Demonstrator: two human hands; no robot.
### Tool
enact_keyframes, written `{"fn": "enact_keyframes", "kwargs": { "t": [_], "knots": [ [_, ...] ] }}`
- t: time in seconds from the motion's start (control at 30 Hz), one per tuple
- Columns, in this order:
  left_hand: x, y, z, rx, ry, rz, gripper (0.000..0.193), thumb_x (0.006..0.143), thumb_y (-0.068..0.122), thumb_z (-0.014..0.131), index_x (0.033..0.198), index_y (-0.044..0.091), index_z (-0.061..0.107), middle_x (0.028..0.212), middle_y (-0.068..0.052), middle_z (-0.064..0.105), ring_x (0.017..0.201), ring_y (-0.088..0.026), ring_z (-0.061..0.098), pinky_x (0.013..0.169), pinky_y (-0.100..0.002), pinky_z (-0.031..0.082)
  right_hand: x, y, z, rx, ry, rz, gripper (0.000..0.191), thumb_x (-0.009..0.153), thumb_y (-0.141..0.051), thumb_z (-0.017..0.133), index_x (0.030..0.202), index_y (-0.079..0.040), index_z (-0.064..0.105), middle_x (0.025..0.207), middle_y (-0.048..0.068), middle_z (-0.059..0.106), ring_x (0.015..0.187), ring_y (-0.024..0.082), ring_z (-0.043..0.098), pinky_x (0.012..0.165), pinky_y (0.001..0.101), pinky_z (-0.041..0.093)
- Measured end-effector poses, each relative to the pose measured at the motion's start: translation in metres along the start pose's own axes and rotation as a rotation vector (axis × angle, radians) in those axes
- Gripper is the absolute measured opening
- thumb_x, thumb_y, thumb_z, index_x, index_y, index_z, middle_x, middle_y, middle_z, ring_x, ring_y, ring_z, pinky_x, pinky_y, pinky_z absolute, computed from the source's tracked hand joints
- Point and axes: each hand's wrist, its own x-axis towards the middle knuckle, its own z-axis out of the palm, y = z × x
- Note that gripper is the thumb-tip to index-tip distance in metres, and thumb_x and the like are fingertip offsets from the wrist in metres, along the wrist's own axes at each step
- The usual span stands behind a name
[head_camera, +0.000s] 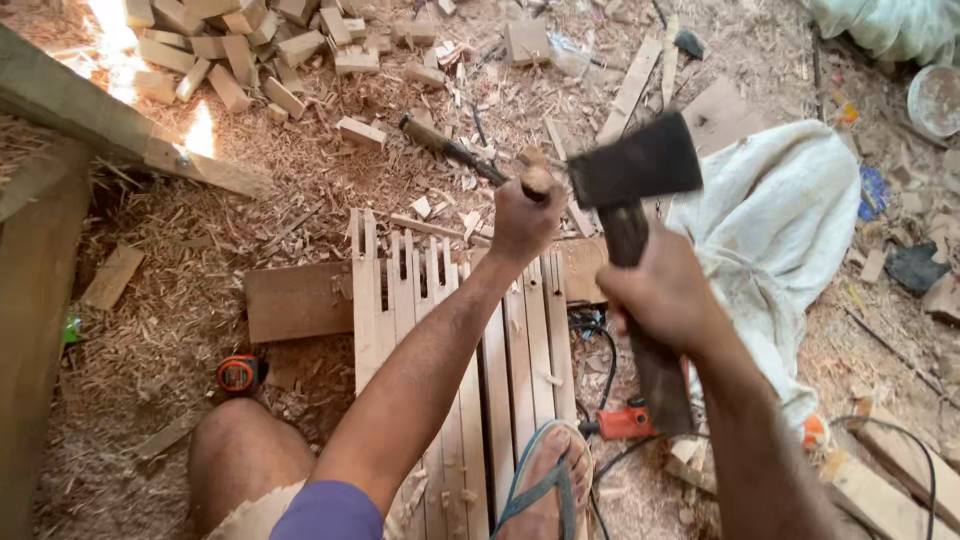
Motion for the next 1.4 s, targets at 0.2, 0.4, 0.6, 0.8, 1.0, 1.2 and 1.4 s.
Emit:
{"fn": "enact_keyframes", "kwargs": {
  "t": [0.2,0.4,0.6,0.8,1.0,1.2,1.4],
  "knots": [
    [0.082,-0.023,-0.004,-0.043,0.132,-0.680,0.011,0.088,0.004,0.064,0.077,0.004,0.067,0.070,-0.002,0.071,0.047,-0.006,0.043,0.037,-0.024,0.036,-0.035,0.087,0.033,0.245,-0.011,0.298,0.011,0.077,-0.002,0.064,0.080,-0.001,0.054,0.052,0.006,0.060,0.036,0.017,0.058,0.034,0.0349,0.050],
    [0.066,0.005,-0.039,-0.090,-0.148,-0.744,0.020,0.096,0.014,0.068,0.079,0.003,0.063,0.062,-0.003,0.051,0.041,-0.010,0.042,0.033,-0.023,0.034,-0.073,0.178,0.094,0.493,-0.206,0.491,0.008,0.077,0.000,0.062,0.077,0.000,0.054,0.054,0.009,0.059,0.037,0.019,0.058,0.035,0.0362,0.049],
    [0.001,0.033,-0.039,-0.247,0.031,-0.166,0.018,0.098,0.018,0.065,0.085,0.006,0.062,0.065,-0.003,0.060,0.042,-0.009,0.052,0.030,-0.023,0.045,-0.088,0.214,0.132,0.608,-0.286,0.558,0.011,0.081,0.000,0.061,0.076,0.001,0.051,0.053,0.010,0.056,0.036,0.020,0.055,0.035,0.0376,0.047],
    [0.021,0.009,-0.027,0.144,0.240,0.482,0.033,0.107,0.026,0.060,0.078,0.010,0.059,0.057,0.002,0.053,0.043,-0.006,0.053,0.038,-0.022,0.045,-0.089,0.216,0.133,0.672,-0.273,0.509,0.011,0.080,-0.001,0.061,0.078,0.000,0.050,0.053,0.009,0.055,0.034,0.020,0.053,0.034,0.0372,0.047],
    [0.005,0.017,-0.031,-0.226,0.102,0.247,0.029,0.106,0.025,0.064,0.080,0.011,0.062,0.060,0.000,0.058,0.047,-0.007,0.060,0.038,-0.022,0.049,-0.092,0.205,0.129,0.663,-0.290,0.457,0.010,0.081,-0.001,0.061,0.078,0.001,0.051,0.054,0.009,0.055,0.035,0.020,0.054,0.034,0.0369,0.047],
    [-0.007,0.025,-0.021,-0.092,0.035,0.224,0.025,0.104,0.020,0.064,0.081,0.010,0.064,0.058,0.000,0.060,0.046,-0.006,0.060,0.038,-0.021,0.049,-0.091,0.196,0.124,0.660,-0.286,0.509,0.013,0.081,-0.001,0.061,0.078,-0.001,0.048,0.053,0.008,0.054,0.035,0.018,0.053,0.034,0.0366,0.047],
    [0.001,0.014,-0.013,0.066,-0.042,0.296,0.029,0.107,0.021,0.058,0.082,0.008,0.064,0.059,0.000,0.062,0.045,-0.007,0.064,0.038,-0.020,0.050,-0.091,0.192,0.120,0.682,-0.293,0.514,0.014,0.081,0.000,0.061,0.080,0.001,0.047,0.054,0.008,0.054,0.036,0.018,0.053,0.034,0.0363,0.048]
  ]
}}
